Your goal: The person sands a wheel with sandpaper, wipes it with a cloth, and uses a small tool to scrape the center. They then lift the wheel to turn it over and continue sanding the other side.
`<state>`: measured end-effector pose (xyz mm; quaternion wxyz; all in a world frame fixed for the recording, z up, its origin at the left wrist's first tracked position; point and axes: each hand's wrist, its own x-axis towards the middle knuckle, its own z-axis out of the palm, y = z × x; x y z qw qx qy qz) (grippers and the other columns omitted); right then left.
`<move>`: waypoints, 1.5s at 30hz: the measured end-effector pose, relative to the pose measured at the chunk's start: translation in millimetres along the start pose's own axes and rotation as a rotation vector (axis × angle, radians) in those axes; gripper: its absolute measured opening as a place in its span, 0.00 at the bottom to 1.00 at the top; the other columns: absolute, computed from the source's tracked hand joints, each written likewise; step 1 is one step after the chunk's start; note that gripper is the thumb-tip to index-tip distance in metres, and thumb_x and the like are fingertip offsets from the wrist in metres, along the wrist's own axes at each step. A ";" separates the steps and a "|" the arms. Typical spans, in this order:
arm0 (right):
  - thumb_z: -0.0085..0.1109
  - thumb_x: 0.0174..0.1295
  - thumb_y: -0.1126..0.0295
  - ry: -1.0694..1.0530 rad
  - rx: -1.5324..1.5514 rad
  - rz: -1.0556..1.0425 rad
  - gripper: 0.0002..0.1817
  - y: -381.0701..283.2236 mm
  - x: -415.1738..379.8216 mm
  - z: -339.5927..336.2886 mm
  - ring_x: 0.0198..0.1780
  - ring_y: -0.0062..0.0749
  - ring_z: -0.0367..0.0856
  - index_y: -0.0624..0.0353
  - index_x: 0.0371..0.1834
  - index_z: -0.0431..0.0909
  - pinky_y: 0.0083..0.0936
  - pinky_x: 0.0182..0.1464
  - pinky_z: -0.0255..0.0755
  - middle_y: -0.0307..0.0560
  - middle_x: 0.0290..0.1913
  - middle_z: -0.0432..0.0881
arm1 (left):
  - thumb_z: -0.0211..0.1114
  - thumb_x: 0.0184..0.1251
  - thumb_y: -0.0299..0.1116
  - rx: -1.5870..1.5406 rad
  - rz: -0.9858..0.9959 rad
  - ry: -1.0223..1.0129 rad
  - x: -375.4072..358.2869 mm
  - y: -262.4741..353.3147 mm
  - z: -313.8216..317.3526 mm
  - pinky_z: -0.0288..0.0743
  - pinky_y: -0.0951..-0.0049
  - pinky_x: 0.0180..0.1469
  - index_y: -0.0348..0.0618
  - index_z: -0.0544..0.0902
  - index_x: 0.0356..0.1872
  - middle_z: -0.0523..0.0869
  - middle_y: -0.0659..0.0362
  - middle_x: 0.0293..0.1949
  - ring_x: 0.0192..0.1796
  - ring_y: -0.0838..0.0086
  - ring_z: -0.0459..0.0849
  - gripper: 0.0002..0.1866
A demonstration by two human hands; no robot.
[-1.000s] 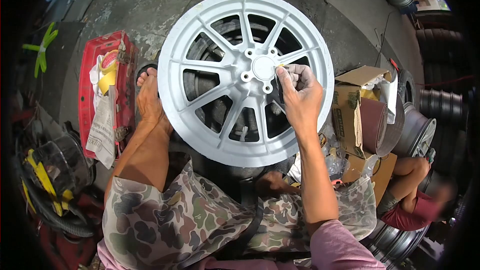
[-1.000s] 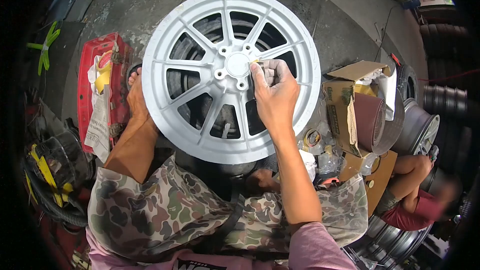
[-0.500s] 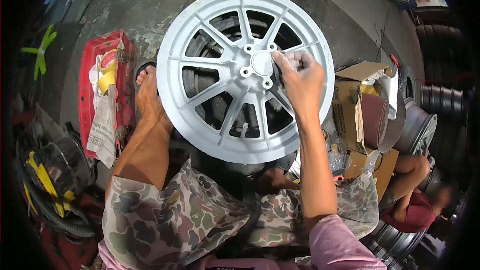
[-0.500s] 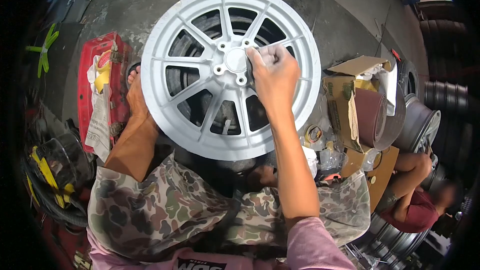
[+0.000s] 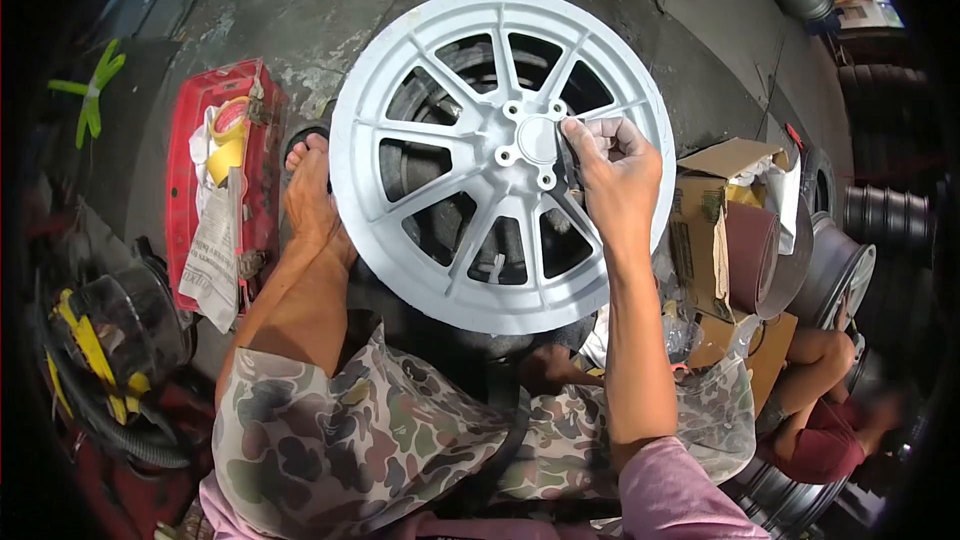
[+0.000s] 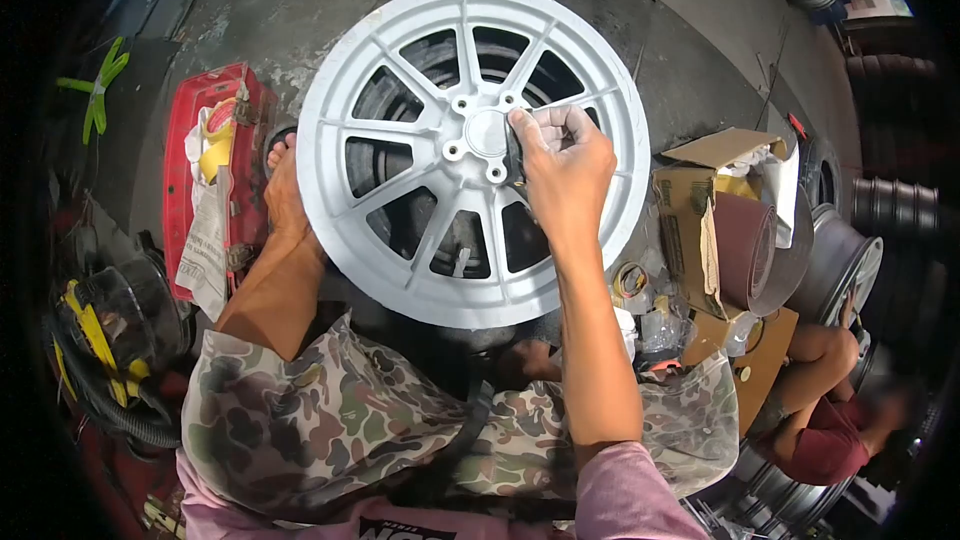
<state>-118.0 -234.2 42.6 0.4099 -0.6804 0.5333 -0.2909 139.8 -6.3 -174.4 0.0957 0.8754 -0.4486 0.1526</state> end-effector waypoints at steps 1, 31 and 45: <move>0.78 0.63 0.67 0.006 -0.028 -0.021 0.13 2.5 -0.9 -0.8 0.25 0.18 0.73 0.66 0.31 0.85 0.23 0.31 0.70 0.38 0.23 0.82 | 0.53 0.85 0.31 -0.001 -0.005 -0.005 -5.0 -5.4 14.0 0.80 0.64 0.68 0.27 0.72 0.73 0.83 0.42 0.64 0.64 0.58 0.85 0.23; 0.80 0.60 0.64 -0.150 -0.209 -0.124 0.16 -20.8 12.0 11.6 0.23 0.24 0.78 0.66 0.28 0.85 0.28 0.31 0.74 0.45 0.19 0.82 | 0.56 0.88 0.43 0.092 0.125 0.039 15.3 -3.3 -23.8 0.85 0.73 0.53 0.35 0.84 0.61 0.91 0.57 0.48 0.44 0.72 0.90 0.20; 0.81 0.59 0.65 -0.303 -0.217 -0.200 0.17 -24.8 9.5 4.5 0.23 0.27 0.78 0.66 0.27 0.83 0.31 0.32 0.74 0.47 0.19 0.80 | 0.60 0.75 0.32 0.228 0.074 0.159 4.2 10.7 -18.8 0.63 0.57 0.78 0.34 0.80 0.63 0.84 0.38 0.58 0.66 0.47 0.80 0.20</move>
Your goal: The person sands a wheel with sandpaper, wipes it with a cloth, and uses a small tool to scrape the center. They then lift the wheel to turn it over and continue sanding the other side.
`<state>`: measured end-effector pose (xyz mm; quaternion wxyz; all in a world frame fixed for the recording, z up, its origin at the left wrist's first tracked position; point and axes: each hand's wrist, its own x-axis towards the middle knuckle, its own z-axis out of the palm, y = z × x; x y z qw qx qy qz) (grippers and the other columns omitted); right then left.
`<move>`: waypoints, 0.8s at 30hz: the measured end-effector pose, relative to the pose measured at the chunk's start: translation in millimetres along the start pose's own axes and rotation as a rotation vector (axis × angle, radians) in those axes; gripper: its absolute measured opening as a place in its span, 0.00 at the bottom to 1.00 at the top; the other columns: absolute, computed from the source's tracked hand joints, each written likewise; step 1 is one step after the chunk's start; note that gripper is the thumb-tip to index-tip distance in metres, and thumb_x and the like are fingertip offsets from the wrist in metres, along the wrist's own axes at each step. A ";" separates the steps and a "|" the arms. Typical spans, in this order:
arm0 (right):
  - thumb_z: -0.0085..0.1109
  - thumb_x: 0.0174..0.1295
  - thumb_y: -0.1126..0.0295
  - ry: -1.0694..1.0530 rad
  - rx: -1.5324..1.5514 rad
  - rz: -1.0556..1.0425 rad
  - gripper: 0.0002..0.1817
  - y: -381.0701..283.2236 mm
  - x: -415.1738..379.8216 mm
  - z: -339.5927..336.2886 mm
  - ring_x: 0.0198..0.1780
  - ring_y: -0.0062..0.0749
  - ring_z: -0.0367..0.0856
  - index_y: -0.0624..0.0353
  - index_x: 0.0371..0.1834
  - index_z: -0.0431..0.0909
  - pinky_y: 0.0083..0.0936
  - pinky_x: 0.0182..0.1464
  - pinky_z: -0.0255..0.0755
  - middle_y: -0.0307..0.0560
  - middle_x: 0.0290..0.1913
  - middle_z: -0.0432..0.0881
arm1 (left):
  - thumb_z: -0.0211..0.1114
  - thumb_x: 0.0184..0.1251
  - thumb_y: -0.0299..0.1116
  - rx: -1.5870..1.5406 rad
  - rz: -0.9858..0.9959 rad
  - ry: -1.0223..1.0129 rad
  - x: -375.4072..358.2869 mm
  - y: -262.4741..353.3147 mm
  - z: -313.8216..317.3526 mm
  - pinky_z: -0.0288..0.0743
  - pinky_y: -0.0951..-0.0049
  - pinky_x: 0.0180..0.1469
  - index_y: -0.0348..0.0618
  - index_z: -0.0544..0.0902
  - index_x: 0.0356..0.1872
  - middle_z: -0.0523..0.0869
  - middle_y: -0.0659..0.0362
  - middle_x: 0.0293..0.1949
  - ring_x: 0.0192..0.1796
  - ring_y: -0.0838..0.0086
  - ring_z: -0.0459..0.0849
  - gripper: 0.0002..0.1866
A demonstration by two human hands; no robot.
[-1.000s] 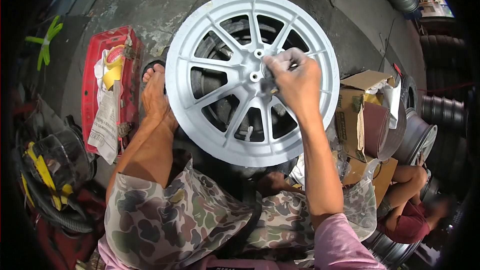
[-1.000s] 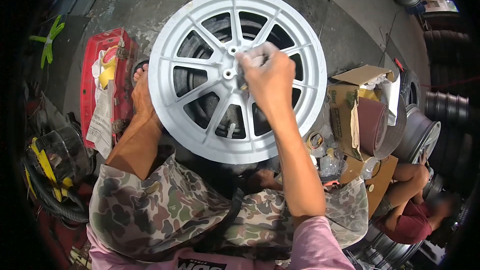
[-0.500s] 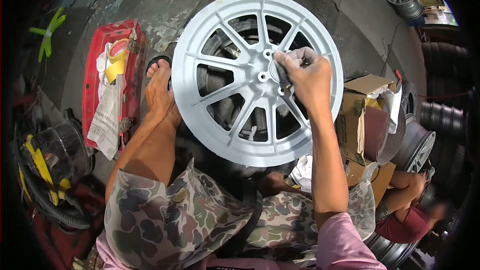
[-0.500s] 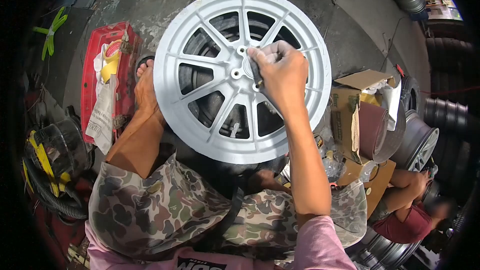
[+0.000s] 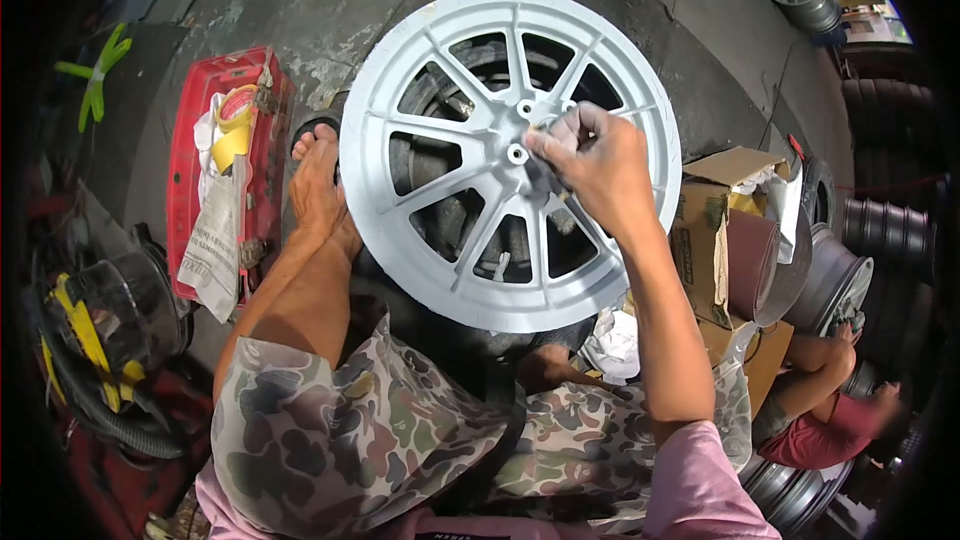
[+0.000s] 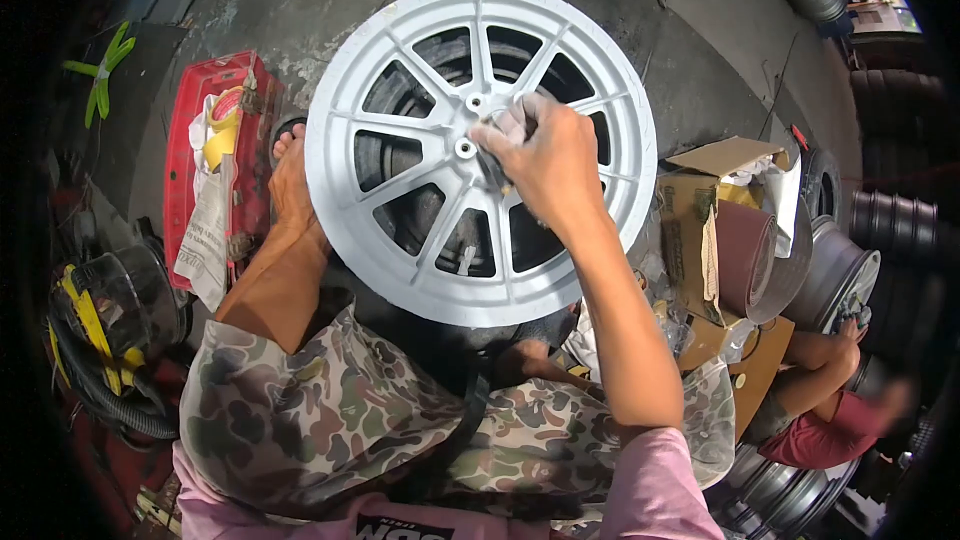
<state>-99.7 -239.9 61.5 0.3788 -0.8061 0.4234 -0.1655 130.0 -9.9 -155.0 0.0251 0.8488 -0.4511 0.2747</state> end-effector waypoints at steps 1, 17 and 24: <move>0.81 0.58 0.65 -0.076 -0.061 0.025 0.17 -6.7 -4.7 -9.5 0.23 0.29 0.78 0.66 0.27 0.82 0.32 0.33 0.74 0.49 0.19 0.80 | 0.60 0.75 0.32 -0.002 -0.004 0.001 -0.9 -4.2 3.8 0.63 0.57 0.78 0.34 0.80 0.63 0.84 0.38 0.58 0.66 0.47 0.80 0.20; 0.73 0.65 0.57 -0.135 -0.677 0.001 0.21 142.4 -113.4 -248.2 0.35 0.61 0.81 0.66 0.32 0.78 0.44 0.42 0.74 0.62 0.29 0.82 | 0.62 0.77 0.33 -0.959 -0.105 -0.350 40.2 -65.8 -3.8 0.81 0.60 0.53 0.35 0.84 0.56 0.90 0.48 0.47 0.49 0.58 0.89 0.15; 0.80 0.60 0.62 -0.244 -0.324 0.446 0.19 253.4 -222.0 -246.4 0.31 0.32 0.78 0.65 0.30 0.80 0.35 0.39 0.74 0.49 0.27 0.84 | 0.59 0.84 0.39 -1.189 -0.121 -0.614 146.4 -85.1 -124.2 0.77 0.76 0.42 0.34 0.88 0.51 0.89 0.61 0.38 0.36 0.82 0.83 0.17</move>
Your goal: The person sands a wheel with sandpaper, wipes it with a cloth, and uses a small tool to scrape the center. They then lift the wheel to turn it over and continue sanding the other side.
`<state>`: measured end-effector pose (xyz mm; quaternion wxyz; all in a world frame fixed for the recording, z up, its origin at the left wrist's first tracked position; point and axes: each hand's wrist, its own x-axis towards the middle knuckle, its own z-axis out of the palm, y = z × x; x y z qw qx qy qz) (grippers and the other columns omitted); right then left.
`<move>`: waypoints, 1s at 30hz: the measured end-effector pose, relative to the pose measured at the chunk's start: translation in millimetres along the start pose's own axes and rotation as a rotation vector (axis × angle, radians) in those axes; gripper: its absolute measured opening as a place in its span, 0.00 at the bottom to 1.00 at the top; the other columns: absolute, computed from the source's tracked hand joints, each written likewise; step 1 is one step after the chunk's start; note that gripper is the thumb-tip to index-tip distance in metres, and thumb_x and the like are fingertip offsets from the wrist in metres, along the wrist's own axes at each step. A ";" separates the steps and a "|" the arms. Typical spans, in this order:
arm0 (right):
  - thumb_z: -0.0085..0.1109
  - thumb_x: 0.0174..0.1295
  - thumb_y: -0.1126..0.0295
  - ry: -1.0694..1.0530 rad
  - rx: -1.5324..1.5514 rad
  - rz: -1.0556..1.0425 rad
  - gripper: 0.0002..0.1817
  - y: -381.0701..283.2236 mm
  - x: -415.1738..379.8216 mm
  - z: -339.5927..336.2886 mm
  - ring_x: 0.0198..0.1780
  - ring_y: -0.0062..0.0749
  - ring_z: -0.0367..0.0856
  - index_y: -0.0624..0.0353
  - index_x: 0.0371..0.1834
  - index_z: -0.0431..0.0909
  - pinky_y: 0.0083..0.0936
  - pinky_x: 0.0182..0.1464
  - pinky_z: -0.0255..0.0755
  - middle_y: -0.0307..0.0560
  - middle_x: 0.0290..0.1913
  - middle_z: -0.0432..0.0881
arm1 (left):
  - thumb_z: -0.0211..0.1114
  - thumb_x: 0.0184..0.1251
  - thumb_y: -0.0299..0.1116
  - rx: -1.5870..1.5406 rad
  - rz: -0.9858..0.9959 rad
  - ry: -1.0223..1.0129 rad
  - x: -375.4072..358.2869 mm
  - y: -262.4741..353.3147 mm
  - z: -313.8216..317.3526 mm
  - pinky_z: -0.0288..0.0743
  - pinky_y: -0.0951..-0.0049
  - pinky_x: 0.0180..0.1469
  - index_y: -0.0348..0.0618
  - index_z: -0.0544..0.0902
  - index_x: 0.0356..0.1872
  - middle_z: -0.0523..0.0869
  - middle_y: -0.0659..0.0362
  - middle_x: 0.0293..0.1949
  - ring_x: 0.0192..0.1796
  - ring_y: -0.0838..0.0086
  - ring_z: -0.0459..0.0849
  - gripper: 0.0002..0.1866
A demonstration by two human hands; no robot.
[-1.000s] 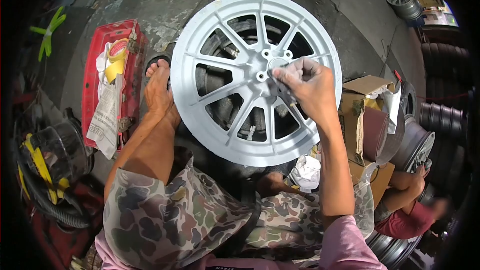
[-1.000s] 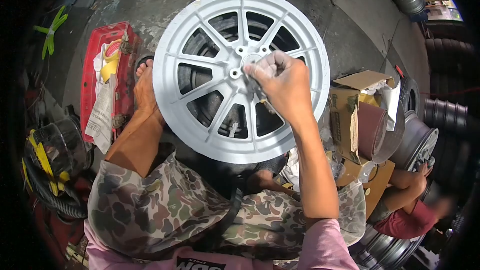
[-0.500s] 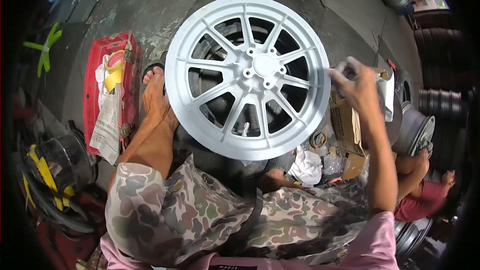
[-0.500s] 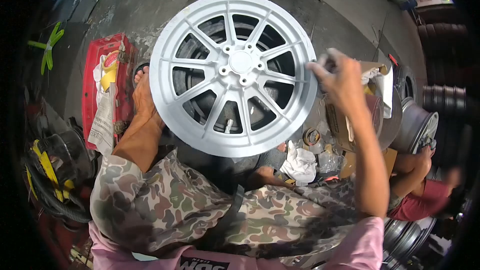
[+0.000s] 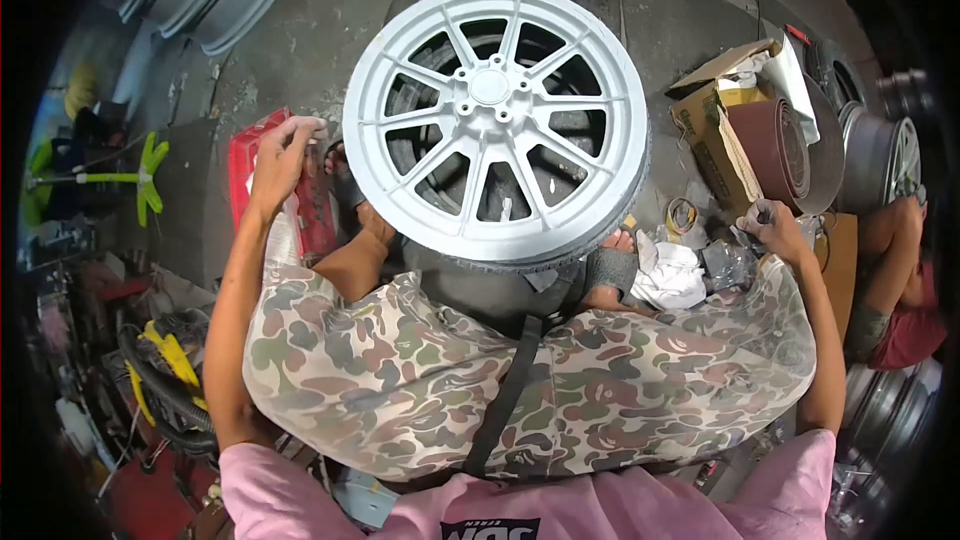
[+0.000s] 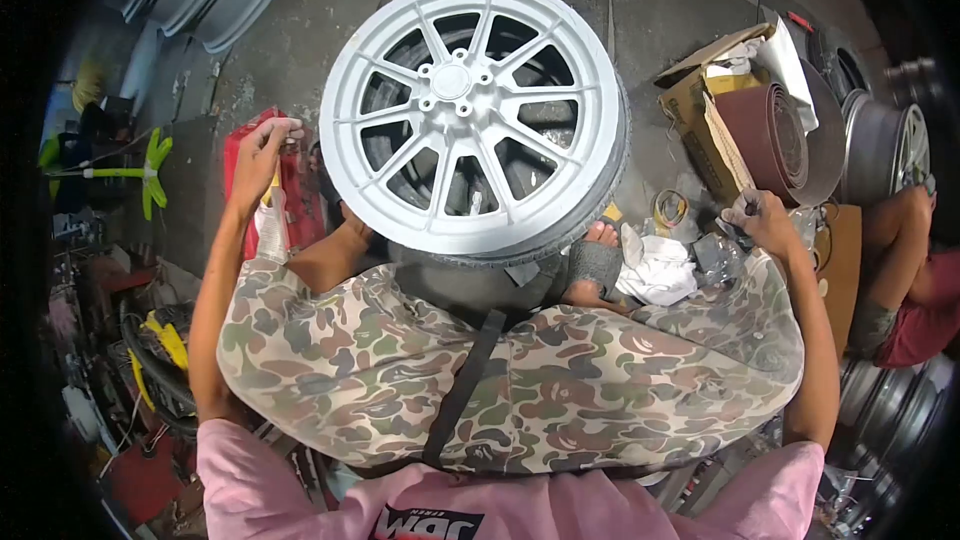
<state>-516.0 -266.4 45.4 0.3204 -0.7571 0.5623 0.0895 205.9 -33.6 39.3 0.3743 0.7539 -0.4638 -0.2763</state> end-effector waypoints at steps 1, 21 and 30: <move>0.79 0.62 0.64 0.080 0.006 -0.026 0.17 1.1 -6.4 13.2 0.31 0.28 0.75 0.64 0.29 0.79 0.32 0.38 0.73 0.45 0.26 0.81 | 0.59 0.84 0.39 0.018 0.011 0.001 -0.5 27.7 -1.0 0.77 0.76 0.42 0.34 0.88 0.51 0.89 0.61 0.38 0.36 0.82 0.83 0.17; 0.74 0.62 0.54 0.158 0.320 0.107 0.20 82.0 -72.4 259.8 0.43 0.53 0.88 0.62 0.37 0.83 0.44 0.49 0.78 0.62 0.39 0.88 | 0.67 0.63 0.38 0.834 0.187 -0.529 -33.2 61.9 93.7 0.80 0.47 0.50 0.36 0.91 0.43 0.87 0.40 0.40 0.45 0.43 0.87 0.16; 0.72 0.63 0.51 0.482 1.066 -0.150 0.22 83.1 -108.3 354.6 0.44 0.56 0.87 0.62 0.38 0.83 0.45 0.49 0.78 0.63 0.40 0.88 | 0.65 0.68 0.32 0.488 0.201 -0.601 -53.8 121.6 136.5 0.81 0.64 0.43 0.35 0.85 0.44 0.88 0.50 0.34 0.36 0.62 0.87 0.11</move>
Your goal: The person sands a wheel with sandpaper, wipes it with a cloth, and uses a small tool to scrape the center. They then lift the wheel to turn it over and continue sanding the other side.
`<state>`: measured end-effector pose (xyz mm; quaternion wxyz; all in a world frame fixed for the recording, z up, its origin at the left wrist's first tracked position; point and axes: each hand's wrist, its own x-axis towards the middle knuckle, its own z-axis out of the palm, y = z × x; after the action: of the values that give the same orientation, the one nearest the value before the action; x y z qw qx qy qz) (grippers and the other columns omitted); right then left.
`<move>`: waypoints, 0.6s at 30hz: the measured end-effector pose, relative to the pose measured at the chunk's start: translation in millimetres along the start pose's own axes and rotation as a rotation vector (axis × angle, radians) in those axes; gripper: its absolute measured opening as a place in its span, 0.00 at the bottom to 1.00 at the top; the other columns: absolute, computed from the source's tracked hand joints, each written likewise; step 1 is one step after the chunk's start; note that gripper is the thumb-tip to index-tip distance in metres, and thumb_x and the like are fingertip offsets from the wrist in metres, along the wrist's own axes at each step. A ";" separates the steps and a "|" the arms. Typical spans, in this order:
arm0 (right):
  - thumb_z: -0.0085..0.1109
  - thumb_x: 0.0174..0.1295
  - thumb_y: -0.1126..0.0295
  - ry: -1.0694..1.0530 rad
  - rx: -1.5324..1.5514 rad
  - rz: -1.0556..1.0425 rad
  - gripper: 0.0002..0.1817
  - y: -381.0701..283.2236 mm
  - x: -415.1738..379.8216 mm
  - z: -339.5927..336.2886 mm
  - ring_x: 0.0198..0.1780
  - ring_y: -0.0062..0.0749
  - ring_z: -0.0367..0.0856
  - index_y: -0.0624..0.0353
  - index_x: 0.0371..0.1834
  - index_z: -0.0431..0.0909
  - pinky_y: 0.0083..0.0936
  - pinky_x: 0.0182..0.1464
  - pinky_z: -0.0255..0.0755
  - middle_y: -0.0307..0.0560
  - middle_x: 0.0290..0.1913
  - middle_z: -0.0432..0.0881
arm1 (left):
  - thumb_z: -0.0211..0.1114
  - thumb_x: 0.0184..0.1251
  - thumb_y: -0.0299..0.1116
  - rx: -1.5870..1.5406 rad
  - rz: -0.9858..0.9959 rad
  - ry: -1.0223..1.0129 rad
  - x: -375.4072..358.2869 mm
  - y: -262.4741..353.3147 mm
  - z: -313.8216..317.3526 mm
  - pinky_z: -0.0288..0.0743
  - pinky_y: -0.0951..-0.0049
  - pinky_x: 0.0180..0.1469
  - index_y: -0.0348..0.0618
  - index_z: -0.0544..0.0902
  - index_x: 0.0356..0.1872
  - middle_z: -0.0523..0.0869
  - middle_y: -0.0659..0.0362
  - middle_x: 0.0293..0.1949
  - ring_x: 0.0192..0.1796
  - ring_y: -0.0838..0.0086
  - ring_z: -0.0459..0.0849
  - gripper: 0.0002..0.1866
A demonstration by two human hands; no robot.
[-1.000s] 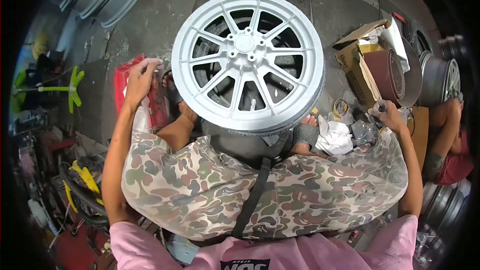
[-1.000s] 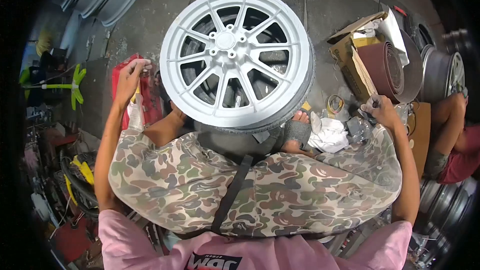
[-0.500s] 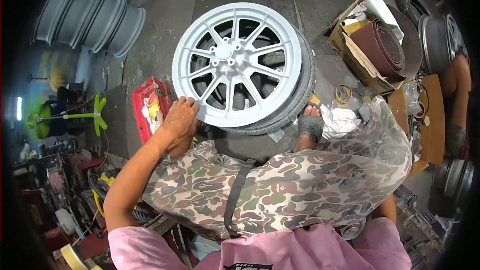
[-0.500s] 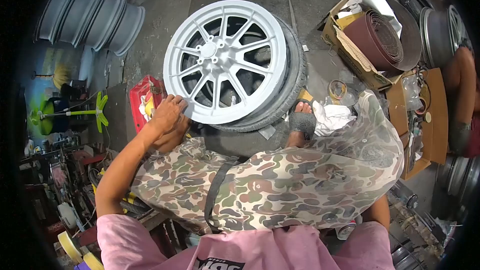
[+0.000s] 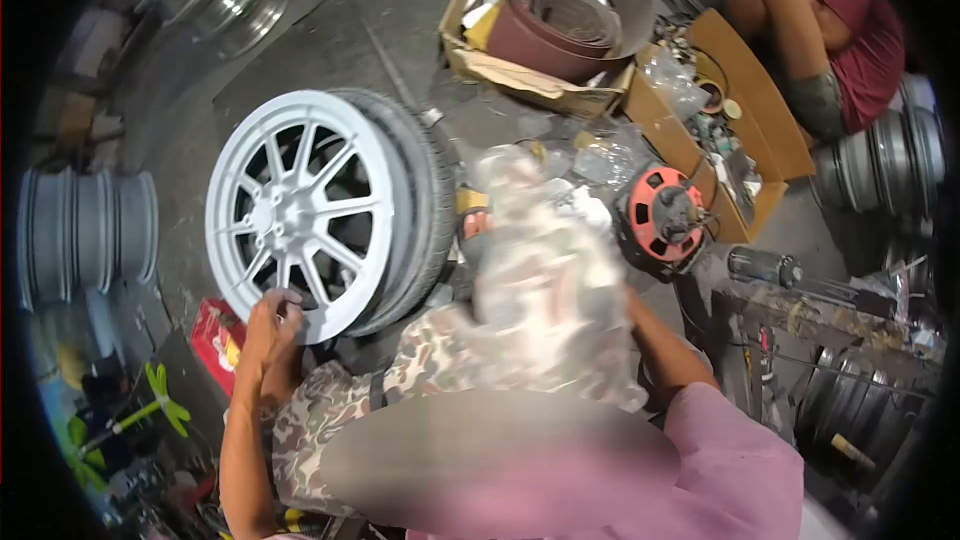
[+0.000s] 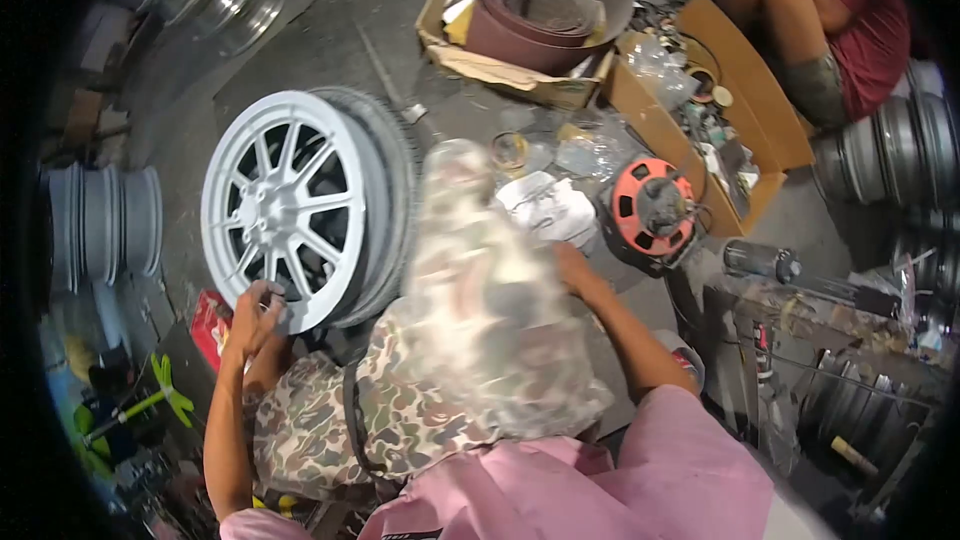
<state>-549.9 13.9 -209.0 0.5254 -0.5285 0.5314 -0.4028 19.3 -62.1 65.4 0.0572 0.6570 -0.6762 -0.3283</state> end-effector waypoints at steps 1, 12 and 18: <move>0.71 0.64 0.50 -0.094 -0.242 0.079 0.22 -24.1 -1.0 -0.4 0.43 0.60 0.86 0.63 0.38 0.83 0.47 0.48 0.77 0.64 0.39 0.87 | 0.70 0.68 0.33 0.003 0.070 -0.052 -3.5 19.1 7.3 0.80 0.61 0.51 0.35 0.85 0.48 0.87 0.48 0.41 0.44 0.60 0.87 0.13; 0.69 0.66 0.53 -0.323 -0.758 0.271 0.21 -74.4 9.0 36.2 0.51 0.64 0.85 0.63 0.44 0.83 0.49 0.55 0.78 0.66 0.43 0.86 | 0.63 0.71 0.39 0.380 0.295 0.142 -31.6 48.0 110.5 0.69 0.49 0.68 0.35 0.71 0.73 0.77 0.43 0.60 0.64 0.45 0.73 0.32; 0.73 0.63 0.63 -0.168 -0.782 0.182 0.16 -65.4 50.9 33.8 0.55 0.65 0.84 0.61 0.47 0.84 0.52 0.58 0.78 0.65 0.49 0.85 | 0.62 0.75 0.38 0.294 0.263 0.122 -6.1 59.5 132.8 0.70 0.52 0.67 0.36 0.74 0.68 0.81 0.43 0.58 0.64 0.46 0.77 0.25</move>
<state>-501.9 -39.6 -155.6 0.3599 -0.6705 0.6441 -0.0778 -98.1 -12.2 -4.8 0.0438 0.5829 -0.7922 -0.1755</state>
